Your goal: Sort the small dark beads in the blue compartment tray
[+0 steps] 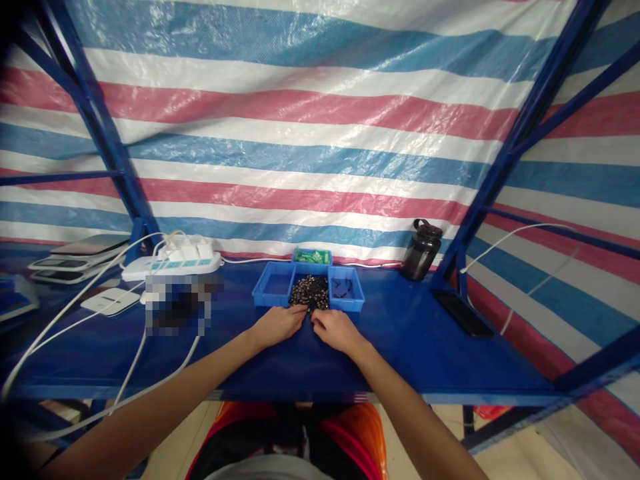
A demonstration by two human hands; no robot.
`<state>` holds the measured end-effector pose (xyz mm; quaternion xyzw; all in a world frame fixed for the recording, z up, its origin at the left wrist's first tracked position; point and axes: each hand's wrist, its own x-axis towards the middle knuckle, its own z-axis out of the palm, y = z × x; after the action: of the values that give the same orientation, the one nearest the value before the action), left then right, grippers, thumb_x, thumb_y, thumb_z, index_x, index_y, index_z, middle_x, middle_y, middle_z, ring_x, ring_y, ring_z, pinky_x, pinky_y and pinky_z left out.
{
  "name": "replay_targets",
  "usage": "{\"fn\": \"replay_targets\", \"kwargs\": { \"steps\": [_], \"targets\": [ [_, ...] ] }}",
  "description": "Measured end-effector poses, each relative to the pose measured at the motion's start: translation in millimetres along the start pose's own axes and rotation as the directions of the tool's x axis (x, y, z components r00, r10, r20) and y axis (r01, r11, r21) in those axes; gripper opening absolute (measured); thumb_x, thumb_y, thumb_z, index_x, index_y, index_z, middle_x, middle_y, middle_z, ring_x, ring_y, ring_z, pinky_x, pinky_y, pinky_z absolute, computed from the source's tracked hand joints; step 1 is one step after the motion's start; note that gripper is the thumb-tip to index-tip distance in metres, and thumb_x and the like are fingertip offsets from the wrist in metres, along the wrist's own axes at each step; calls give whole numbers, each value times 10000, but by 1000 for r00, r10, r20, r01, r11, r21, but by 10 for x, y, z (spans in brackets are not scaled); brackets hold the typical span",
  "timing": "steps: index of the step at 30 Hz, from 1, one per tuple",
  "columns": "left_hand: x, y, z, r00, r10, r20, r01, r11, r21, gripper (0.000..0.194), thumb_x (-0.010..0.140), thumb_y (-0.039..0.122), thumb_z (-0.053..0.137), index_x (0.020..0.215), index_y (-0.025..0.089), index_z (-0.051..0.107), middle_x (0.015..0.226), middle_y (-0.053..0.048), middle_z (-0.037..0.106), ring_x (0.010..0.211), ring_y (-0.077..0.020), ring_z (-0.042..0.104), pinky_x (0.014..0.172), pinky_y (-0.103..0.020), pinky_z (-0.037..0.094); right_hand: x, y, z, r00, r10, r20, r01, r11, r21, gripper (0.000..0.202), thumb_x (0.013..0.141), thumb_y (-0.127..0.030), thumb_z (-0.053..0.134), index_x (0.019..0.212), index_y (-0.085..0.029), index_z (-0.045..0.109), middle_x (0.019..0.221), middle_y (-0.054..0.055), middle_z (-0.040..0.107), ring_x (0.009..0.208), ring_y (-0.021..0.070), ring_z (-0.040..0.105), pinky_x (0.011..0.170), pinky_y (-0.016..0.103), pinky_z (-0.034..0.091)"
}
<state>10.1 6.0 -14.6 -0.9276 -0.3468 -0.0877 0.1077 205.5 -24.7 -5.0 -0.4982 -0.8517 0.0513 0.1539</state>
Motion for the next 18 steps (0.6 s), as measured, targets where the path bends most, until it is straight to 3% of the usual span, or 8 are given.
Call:
{"fn": "replay_targets", "kwargs": {
  "steps": [5, 12, 18],
  "targets": [
    [-2, -29, -5, 1000, -15, 10, 16, 998, -64, 301, 932, 210, 358, 1114, 173, 594, 1185, -88, 581, 840, -175, 647, 708, -254, 517, 3, 8, 8, 1000, 0, -1, 0, 1000, 14, 171, 841, -176, 494, 947, -211, 623, 856, 12, 681, 769, 157, 614, 668, 225, 357],
    [-1, -30, 6, 998, -49, 32, 52, 993, -109, 275, 933, 217, 358, 958, 150, 623, 1067, -90, 596, 801, -159, 639, 718, -242, 510, 4, 9, 7, 1000, 15, 7, -15, 1000, 28, 180, 833, -166, 500, 952, -210, 628, 849, 11, 680, 774, 157, 615, 675, 222, 361],
    [2, -22, 9, 999, -18, 29, 21, 996, -90, 275, 938, 219, 355, 1045, 157, 601, 1098, -97, 589, 822, -174, 641, 735, -267, 520, 6, 6, 6, 1000, -4, -11, 4, 1000, 13, 162, 828, -155, 502, 922, -209, 623, 825, 2, 671, 738, 145, 603, 648, 219, 343]
  ]
}}
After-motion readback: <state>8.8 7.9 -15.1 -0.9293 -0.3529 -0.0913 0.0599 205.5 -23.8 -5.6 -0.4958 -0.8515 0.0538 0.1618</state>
